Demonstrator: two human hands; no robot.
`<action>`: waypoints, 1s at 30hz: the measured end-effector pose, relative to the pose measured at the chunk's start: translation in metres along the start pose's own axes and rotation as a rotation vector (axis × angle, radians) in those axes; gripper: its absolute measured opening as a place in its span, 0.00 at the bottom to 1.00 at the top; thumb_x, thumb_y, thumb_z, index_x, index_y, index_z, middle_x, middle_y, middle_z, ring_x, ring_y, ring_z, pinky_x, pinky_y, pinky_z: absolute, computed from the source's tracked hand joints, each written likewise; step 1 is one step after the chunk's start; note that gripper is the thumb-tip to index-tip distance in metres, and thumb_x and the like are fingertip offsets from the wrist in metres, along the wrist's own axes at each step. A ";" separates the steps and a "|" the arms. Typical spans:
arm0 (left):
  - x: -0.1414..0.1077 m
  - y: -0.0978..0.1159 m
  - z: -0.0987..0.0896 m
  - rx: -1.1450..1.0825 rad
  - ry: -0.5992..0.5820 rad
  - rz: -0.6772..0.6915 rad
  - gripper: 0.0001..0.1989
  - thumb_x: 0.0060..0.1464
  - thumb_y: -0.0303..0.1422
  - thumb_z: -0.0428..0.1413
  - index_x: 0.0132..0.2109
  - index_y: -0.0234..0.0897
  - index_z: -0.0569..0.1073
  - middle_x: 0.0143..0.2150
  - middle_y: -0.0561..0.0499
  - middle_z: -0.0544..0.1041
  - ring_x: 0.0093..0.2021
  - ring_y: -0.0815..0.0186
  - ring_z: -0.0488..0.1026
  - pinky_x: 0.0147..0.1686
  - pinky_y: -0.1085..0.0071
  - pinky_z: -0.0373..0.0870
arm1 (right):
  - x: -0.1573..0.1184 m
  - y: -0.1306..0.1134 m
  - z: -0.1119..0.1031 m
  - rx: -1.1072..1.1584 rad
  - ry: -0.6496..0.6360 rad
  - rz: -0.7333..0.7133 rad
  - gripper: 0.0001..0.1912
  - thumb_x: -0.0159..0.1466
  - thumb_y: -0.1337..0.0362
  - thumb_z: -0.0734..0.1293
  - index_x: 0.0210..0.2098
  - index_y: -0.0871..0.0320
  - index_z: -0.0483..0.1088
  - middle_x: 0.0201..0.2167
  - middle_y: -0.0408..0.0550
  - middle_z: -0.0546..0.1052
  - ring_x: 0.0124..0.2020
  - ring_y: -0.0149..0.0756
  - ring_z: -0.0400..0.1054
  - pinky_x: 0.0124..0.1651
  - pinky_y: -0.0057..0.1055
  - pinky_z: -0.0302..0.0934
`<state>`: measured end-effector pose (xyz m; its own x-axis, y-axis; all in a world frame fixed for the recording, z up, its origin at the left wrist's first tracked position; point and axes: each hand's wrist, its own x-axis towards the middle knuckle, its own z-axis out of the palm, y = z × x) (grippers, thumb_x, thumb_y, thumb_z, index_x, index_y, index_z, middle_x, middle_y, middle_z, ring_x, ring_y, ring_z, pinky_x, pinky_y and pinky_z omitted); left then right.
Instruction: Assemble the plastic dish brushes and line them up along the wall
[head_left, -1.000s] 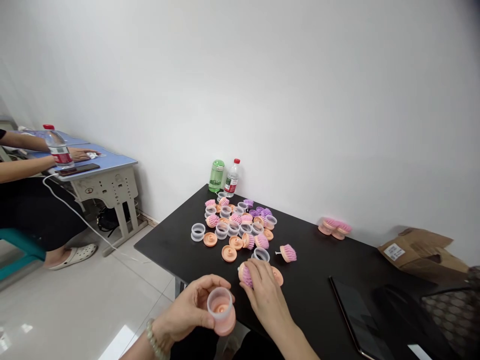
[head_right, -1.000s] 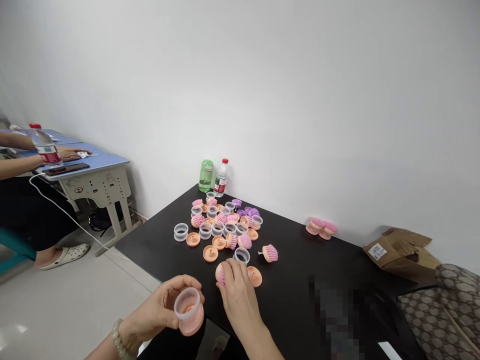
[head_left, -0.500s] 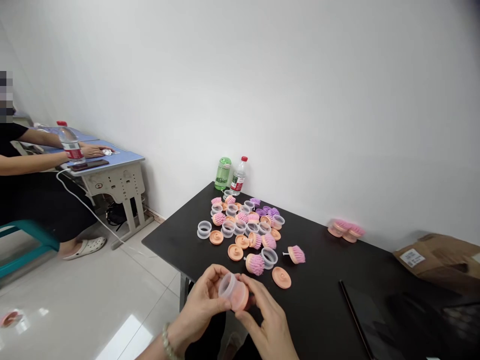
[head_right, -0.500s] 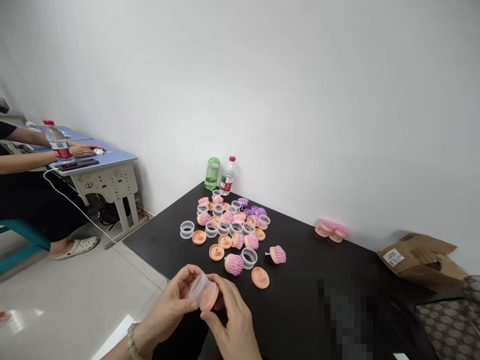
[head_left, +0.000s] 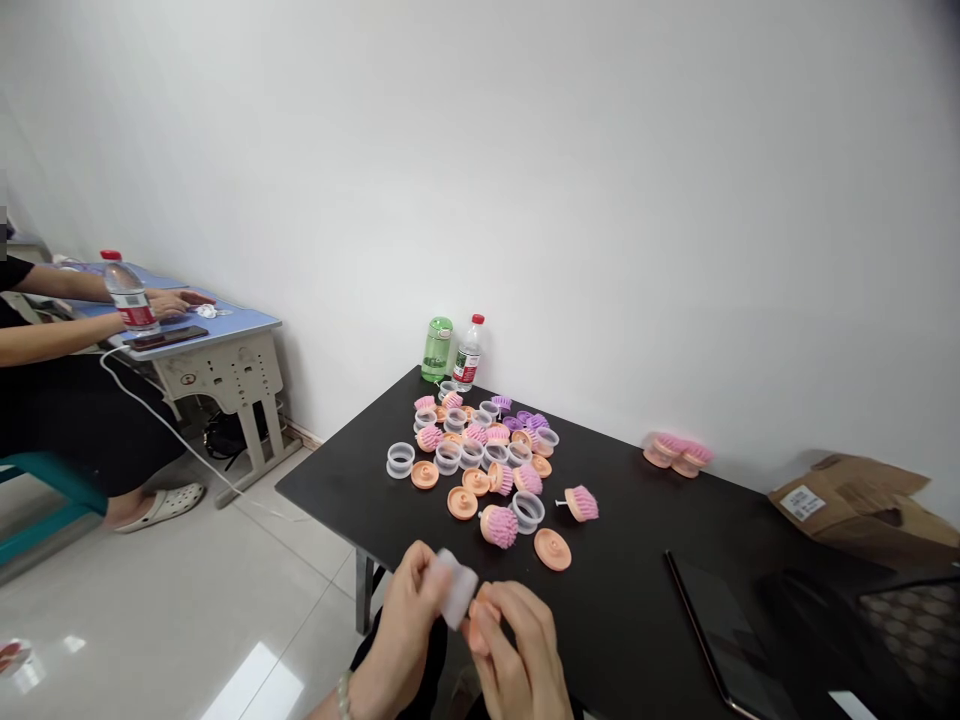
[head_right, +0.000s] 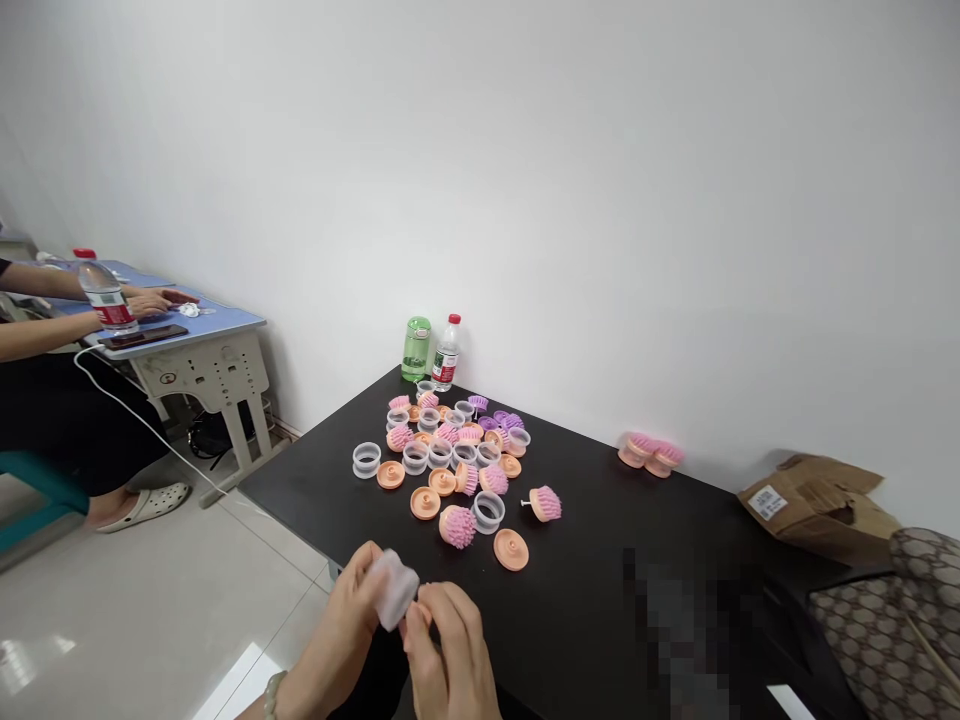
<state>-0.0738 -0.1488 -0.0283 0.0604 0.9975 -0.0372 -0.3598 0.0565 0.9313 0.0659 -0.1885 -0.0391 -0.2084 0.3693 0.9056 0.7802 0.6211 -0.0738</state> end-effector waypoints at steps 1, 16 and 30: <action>0.002 0.003 -0.002 -0.047 0.028 -0.009 0.24 0.51 0.55 0.58 0.28 0.39 0.61 0.26 0.58 0.61 0.26 0.70 0.59 0.28 0.72 0.62 | -0.002 0.001 -0.001 -0.012 0.033 0.009 0.24 0.62 0.79 0.67 0.55 0.56 0.67 0.47 0.55 0.74 0.52 0.47 0.71 0.46 0.41 0.74; 0.048 0.018 -0.012 1.110 -0.256 0.503 0.21 0.49 0.25 0.63 0.50 0.42 0.71 0.44 0.49 0.75 0.46 0.56 0.71 0.45 0.61 0.71 | -0.017 0.072 -0.004 -0.107 -0.354 0.371 0.10 0.69 0.56 0.62 0.45 0.53 0.67 0.42 0.51 0.76 0.48 0.50 0.71 0.48 0.49 0.69; 0.055 0.001 -0.013 0.884 -0.166 0.610 0.31 0.47 0.14 0.51 0.58 0.42 0.64 0.57 0.44 0.68 0.56 0.57 0.68 0.53 0.59 0.72 | -0.004 0.069 0.009 -0.289 -0.191 0.072 0.19 0.71 0.53 0.58 0.48 0.62 0.69 0.46 0.64 0.74 0.50 0.58 0.66 0.45 0.54 0.68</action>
<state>-0.0828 -0.0931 -0.0341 0.2474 0.8253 0.5076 0.4218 -0.5634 0.7104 0.1153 -0.1407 -0.0516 -0.2321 0.5450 0.8057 0.9260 0.3774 0.0114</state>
